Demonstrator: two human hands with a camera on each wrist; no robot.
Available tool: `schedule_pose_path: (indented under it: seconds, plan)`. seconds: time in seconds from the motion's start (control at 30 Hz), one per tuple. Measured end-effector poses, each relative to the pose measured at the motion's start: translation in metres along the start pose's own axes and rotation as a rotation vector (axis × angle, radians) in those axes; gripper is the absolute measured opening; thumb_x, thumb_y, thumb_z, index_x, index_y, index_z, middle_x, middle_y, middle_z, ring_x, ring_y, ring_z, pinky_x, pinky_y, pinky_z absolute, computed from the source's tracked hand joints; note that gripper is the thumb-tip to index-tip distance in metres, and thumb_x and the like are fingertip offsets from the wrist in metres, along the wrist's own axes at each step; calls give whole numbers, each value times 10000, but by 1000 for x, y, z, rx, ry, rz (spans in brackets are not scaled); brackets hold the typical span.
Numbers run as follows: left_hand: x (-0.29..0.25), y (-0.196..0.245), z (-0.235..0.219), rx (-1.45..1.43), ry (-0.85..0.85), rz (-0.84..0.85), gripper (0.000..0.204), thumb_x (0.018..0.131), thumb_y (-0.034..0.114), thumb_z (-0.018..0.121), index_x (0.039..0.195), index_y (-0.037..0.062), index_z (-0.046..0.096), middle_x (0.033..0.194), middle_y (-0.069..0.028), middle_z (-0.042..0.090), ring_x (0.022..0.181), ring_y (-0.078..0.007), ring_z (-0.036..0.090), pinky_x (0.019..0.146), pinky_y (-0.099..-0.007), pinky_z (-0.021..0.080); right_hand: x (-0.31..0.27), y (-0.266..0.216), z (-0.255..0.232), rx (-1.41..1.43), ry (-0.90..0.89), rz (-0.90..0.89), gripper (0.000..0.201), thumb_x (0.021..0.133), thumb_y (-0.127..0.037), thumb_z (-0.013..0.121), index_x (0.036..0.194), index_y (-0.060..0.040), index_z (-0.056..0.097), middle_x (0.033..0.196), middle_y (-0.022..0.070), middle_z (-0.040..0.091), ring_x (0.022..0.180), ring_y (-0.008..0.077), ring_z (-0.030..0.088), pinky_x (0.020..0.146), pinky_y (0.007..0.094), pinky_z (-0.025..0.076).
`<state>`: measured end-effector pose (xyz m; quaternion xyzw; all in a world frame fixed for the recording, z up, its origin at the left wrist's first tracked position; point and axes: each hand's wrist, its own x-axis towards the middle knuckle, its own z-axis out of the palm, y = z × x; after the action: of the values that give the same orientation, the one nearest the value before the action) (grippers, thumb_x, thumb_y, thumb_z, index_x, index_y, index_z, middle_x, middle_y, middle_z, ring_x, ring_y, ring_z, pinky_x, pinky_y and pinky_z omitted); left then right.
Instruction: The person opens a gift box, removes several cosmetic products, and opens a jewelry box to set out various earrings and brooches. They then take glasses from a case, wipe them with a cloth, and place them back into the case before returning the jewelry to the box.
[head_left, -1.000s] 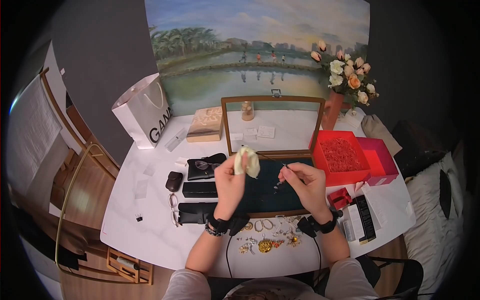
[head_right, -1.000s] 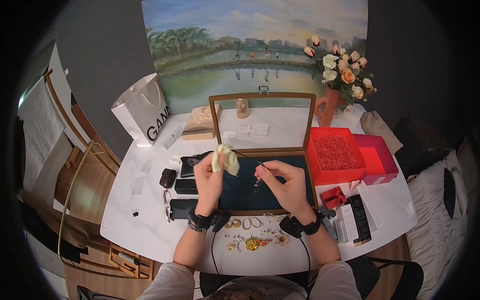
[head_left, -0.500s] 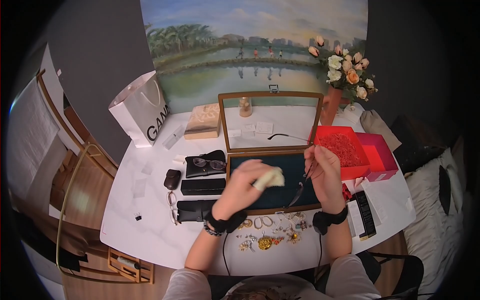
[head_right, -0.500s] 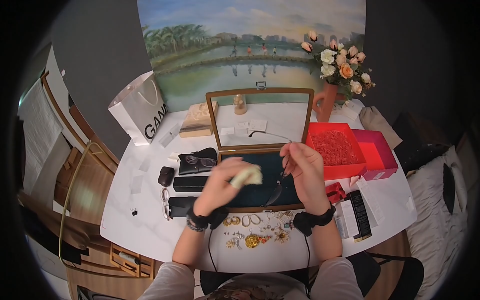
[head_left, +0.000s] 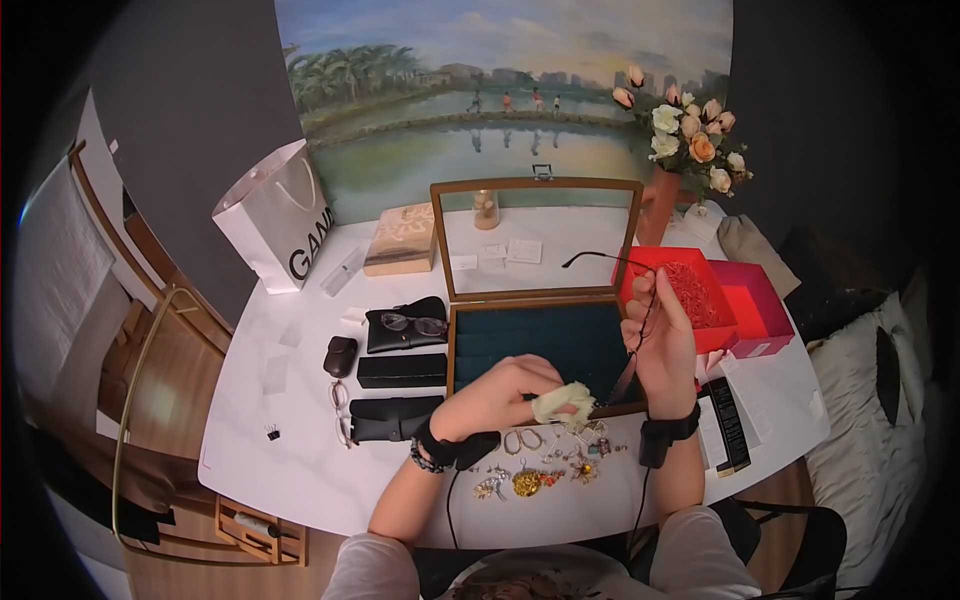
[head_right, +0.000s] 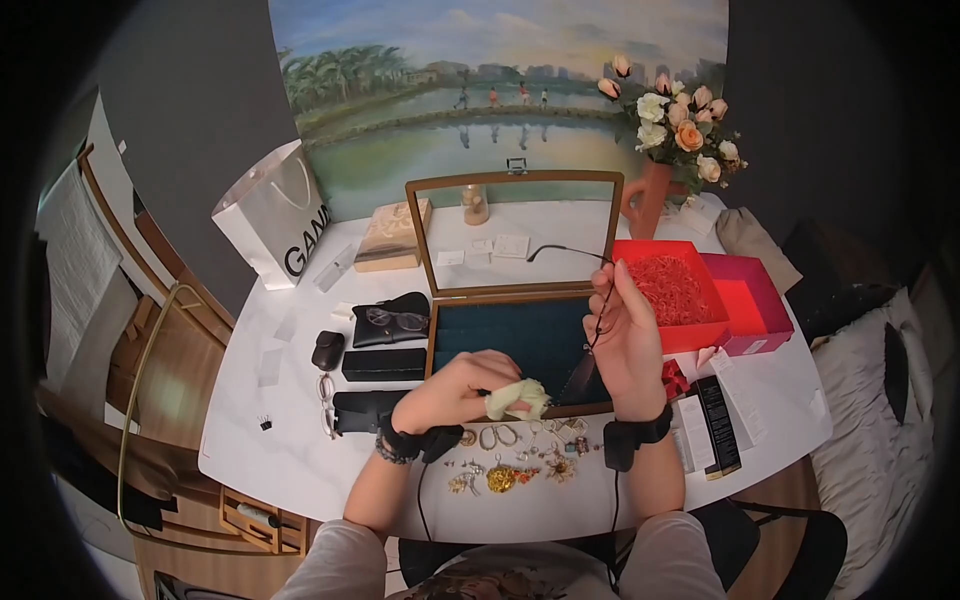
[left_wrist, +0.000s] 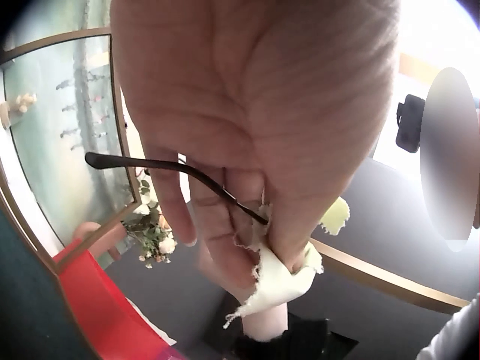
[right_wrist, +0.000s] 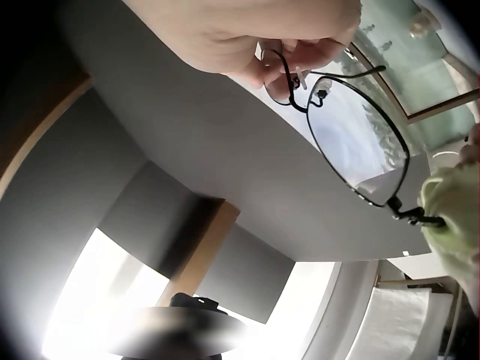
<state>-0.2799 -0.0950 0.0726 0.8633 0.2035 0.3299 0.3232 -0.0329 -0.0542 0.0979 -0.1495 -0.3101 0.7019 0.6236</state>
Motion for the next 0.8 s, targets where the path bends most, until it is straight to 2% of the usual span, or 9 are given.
schedule_pose_path:
  seconds: [0.17, 0.23, 0.27, 0.3, 0.37, 0.47, 0.6, 0.7, 0.8]
  plan:
    - [-8, -17, -20, -111, 206, 79, 157, 923, 158, 790, 1018, 33, 799, 1058, -95, 766, 1023, -246, 695, 1085, -430, 470, -8, -19, 4, 15, -23, -8, 196, 1110, -285, 560, 1132, -111, 648, 964, -46, 629, 689, 35, 493, 592, 191, 413]
    - [-17, -28, -24, -154, 403, -57, 206, 948, 186, 776, 1073, 22, 784, 1028, -95, 771, 982, -231, 708, 1000, -366, 511, -5, -27, -4, 83, -80, 36, 199, 1113, -289, 553, 1135, -111, 640, 962, -45, 619, 684, 43, 466, 598, 197, 410]
    - [-22, -38, -26, -195, 505, -281, 253, 977, 227, 753, 1114, 15, 770, 971, -87, 772, 888, -210, 706, 877, -296, 529, -5, -30, -7, 151, -137, 79, 202, 1116, -292, 547, 1139, -111, 633, 961, -45, 610, 678, 51, 440, 604, 202, 407]
    - [-24, -47, -30, -85, 545, -385, 236, 1043, 155, 661, 1153, -40, 733, 1042, -50, 767, 948, -63, 641, 866, -255, 528, -6, -29, -5, 151, -136, 78, 202, 1116, -292, 547, 1139, -111, 633, 961, -45, 610, 678, 51, 440, 604, 202, 407]
    - [-25, -58, -32, 150, 572, -481, 217, 1040, 64, 588, 1195, -19, 715, 1010, -75, 764, 922, -89, 662, 873, -263, 530, -10, -25, 1, 118, -115, 14, 202, 1115, -300, 547, 1144, -115, 624, 1007, -38, 607, 721, 57, 440, 651, 211, 419]
    - [-24, -53, -18, 115, 459, -404, 278, 1012, -6, 522, 1227, 9, 699, 970, -98, 756, 929, -135, 689, 869, -286, 534, -8, -13, 4, 104, -114, -48, 206, 1115, -299, 547, 1159, -112, 621, 1058, -24, 604, 798, 70, 485, 727, 244, 456]
    - [-14, -50, -2, 78, 234, -468, 297, 885, -57, 455, 949, -41, 745, 917, -175, 733, 881, -269, 697, 830, -362, 523, -5, 5, 9, 0, -44, -127, 217, 1116, -294, 542, 1176, -100, 619, 1092, -6, 602, 870, 90, 533, 816, 292, 490]
    - [-8, -48, 9, 55, 280, -368, 285, 877, -64, 460, 953, -55, 735, 927, -181, 740, 873, -295, 696, 837, -370, 522, 0, 14, 6, -51, -47, -143, 221, 1115, -284, 545, 1186, -88, 616, 1090, 10, 604, 926, 114, 571, 876, 327, 509]
    - [-7, -51, 3, 18, 186, -468, 302, 905, -27, 448, 1001, -42, 734, 987, -169, 738, 915, -250, 688, 880, -346, 514, 5, 22, 3, -70, 7, -130, 212, 1114, -272, 548, 1189, -85, 612, 1088, 17, 601, 962, 120, 579, 907, 334, 510]
